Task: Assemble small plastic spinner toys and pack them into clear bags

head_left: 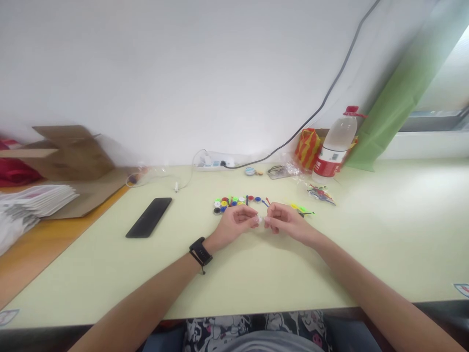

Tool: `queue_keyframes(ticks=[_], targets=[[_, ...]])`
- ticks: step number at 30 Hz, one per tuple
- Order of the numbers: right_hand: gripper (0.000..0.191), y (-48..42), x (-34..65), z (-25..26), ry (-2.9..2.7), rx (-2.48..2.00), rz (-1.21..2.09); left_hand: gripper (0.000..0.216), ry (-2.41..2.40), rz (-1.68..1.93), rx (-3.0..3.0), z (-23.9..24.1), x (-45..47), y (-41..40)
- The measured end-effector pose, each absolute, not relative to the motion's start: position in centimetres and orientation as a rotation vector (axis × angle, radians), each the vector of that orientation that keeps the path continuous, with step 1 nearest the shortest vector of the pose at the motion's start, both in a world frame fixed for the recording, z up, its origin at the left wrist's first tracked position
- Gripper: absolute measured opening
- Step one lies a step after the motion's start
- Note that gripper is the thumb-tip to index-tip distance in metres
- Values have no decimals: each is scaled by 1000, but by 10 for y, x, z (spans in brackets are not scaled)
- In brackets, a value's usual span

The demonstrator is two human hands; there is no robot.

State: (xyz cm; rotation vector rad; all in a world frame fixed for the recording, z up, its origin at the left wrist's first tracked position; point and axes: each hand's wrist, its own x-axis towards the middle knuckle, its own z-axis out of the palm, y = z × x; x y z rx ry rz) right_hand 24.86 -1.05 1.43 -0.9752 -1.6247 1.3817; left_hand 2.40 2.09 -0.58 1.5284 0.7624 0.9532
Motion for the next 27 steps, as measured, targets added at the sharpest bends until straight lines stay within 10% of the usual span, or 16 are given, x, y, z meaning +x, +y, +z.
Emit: queue_keyframes(ticks=[27], targets=[[31,-11,253,7,-2166,-1237,959,35,754,882,1762,-8,26,14]])
